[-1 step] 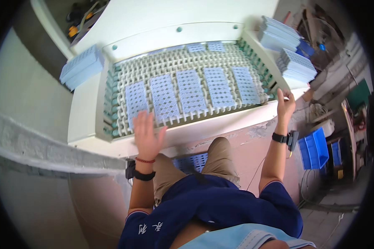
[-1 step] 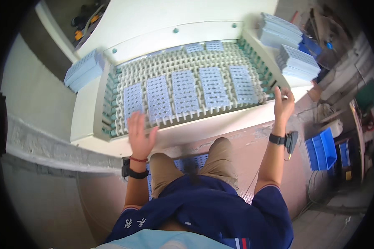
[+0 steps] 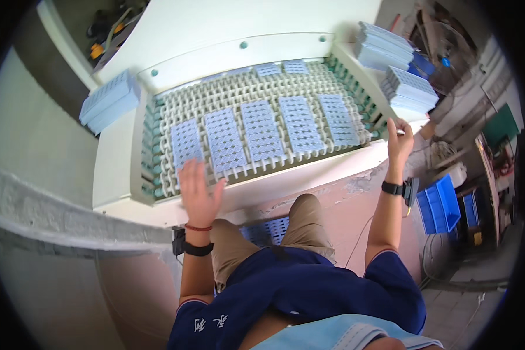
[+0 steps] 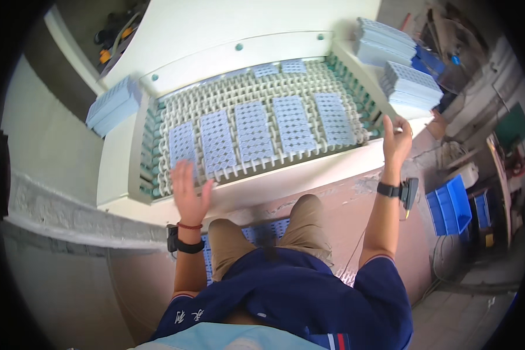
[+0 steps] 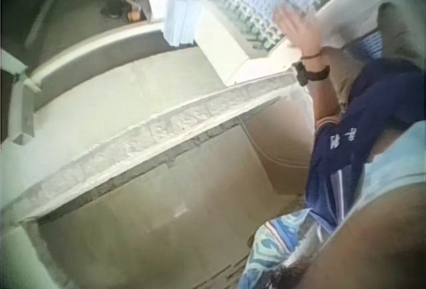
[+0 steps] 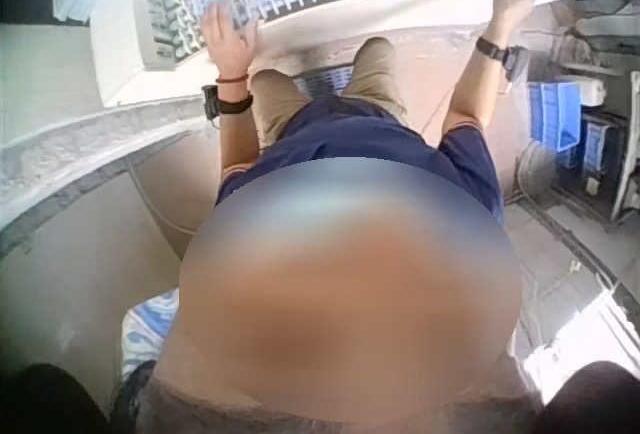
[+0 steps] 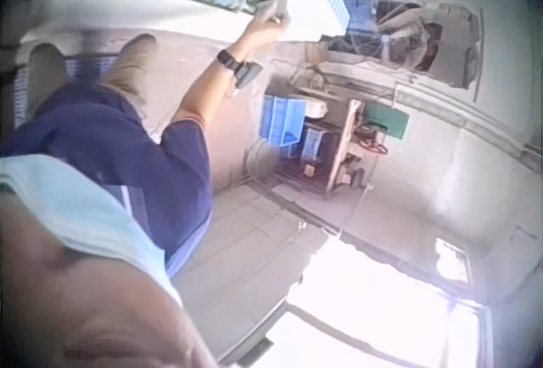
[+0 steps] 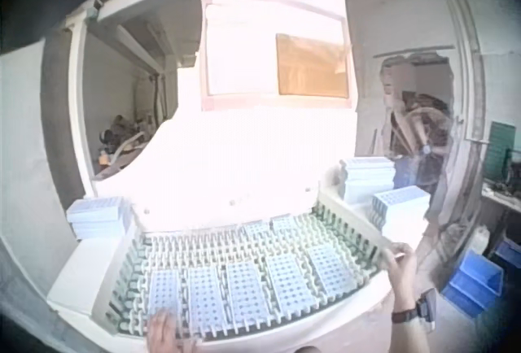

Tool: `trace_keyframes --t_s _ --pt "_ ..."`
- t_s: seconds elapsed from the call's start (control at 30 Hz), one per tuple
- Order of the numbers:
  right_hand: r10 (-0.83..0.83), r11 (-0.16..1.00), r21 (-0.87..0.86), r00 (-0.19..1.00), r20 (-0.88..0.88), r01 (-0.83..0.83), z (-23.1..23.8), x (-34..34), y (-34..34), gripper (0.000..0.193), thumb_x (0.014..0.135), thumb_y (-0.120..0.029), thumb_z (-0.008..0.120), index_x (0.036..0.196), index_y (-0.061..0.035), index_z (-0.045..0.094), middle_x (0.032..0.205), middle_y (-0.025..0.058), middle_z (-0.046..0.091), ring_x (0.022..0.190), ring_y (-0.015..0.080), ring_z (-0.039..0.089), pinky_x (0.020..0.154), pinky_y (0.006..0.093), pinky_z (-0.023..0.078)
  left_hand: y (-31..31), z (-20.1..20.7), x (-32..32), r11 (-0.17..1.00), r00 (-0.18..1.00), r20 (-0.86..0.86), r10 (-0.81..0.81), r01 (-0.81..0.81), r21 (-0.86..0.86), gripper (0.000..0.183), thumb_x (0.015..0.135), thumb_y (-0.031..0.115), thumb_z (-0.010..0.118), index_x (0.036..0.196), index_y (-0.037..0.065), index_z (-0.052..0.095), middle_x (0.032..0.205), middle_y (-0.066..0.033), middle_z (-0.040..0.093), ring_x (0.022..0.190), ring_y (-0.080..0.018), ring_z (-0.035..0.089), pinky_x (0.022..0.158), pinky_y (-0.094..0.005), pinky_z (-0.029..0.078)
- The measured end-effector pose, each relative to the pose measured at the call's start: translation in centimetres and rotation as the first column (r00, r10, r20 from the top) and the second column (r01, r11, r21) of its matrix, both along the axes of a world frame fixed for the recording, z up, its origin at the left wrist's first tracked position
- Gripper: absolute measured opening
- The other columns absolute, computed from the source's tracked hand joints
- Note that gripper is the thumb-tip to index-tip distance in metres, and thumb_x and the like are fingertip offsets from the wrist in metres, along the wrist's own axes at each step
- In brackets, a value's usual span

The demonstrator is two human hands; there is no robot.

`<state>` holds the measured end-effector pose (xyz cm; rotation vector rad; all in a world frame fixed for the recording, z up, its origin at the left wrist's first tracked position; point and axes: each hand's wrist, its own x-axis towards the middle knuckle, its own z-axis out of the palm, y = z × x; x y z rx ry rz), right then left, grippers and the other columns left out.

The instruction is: Sorting small plastic components and placing them onto a grid template on a machine.

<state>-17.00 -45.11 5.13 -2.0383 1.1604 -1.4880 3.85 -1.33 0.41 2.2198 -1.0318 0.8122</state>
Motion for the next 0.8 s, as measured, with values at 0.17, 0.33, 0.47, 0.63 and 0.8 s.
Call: trace_keyframes --t_s 0.17,0.33,0.47,0.63,0.8 --pt "-0.152 0.976 -0.159 0.988 -0.007 0.149 5.3 1.5 -5.0 0.057 0.070 -0.043 0.073 0.102 0.0018 0.059 0.094 0.0160 0.060 0.087 0.0287 0.057 0.076 0.0372 0.044 0.4 0.1 2.9 0.990 0.993 0.063 0.096 -0.088 -0.114 0.056 0.080 0.028 0.064 0.122 -0.003 0.043 0.123 -0.0205 0.048 0.120 -0.0372 0.041 0.105 -0.0525 0.022" --pt "-0.249 0.958 -0.166 0.966 -0.074 0.235 6.8 4.1 -8.4 0.070 0.063 -0.048 0.075 0.109 0.0011 0.055 0.096 0.0175 0.059 0.093 0.0314 0.056 0.080 0.0395 0.045 0.1 -0.5 3.4 0.972 0.985 -0.017 0.171 -0.171 -0.164 0.055 0.082 0.027 0.062 0.123 -0.003 0.041 0.123 -0.0201 0.046 0.119 -0.0371 0.040 0.105 -0.0541 0.020" --pt "-0.224 0.972 -0.070 0.974 -0.021 0.222 5.8 4.5 -10.9 0.072 0.063 -0.046 0.075 0.111 0.0029 0.053 0.096 0.0186 0.060 0.092 0.0305 0.057 0.081 0.0381 0.045 0.2 -0.6 3.7 0.967 0.983 -0.056 0.177 -0.184 -0.178 0.054 0.082 0.028 0.061 0.122 -0.003 0.041 0.122 -0.0200 0.047 0.118 -0.0372 0.041 0.104 -0.0547 0.020" --pt "-0.158 0.987 0.022 0.977 0.140 0.156 4.1 1.2 -14.1 0.078 0.064 -0.038 0.078 0.114 0.0121 0.047 0.095 0.0176 0.059 0.086 0.0233 0.059 0.073 0.0342 0.049 -0.3 -0.6 3.9 0.965 0.986 -0.051 0.160 -0.167 -0.203 0.052 0.083 0.027 0.061 0.121 -0.002 0.042 0.120 -0.0198 0.048 0.117 -0.0377 0.042 0.103 -0.0550 0.022" --pt "0.064 0.917 0.303 0.844 0.533 -0.260 5.2 0.1 -10.7 0.071 0.070 -0.026 0.078 0.118 0.0125 0.043 0.097 0.0167 0.057 0.071 0.0173 0.060 0.054 0.0289 0.053 0.2 -0.7 3.7 0.963 0.982 -0.057 0.183 -0.190 -0.191 0.051 0.083 0.026 0.061 0.120 -0.003 0.043 0.119 -0.0200 0.048 0.116 -0.0380 0.042 0.103 -0.0545 0.023"
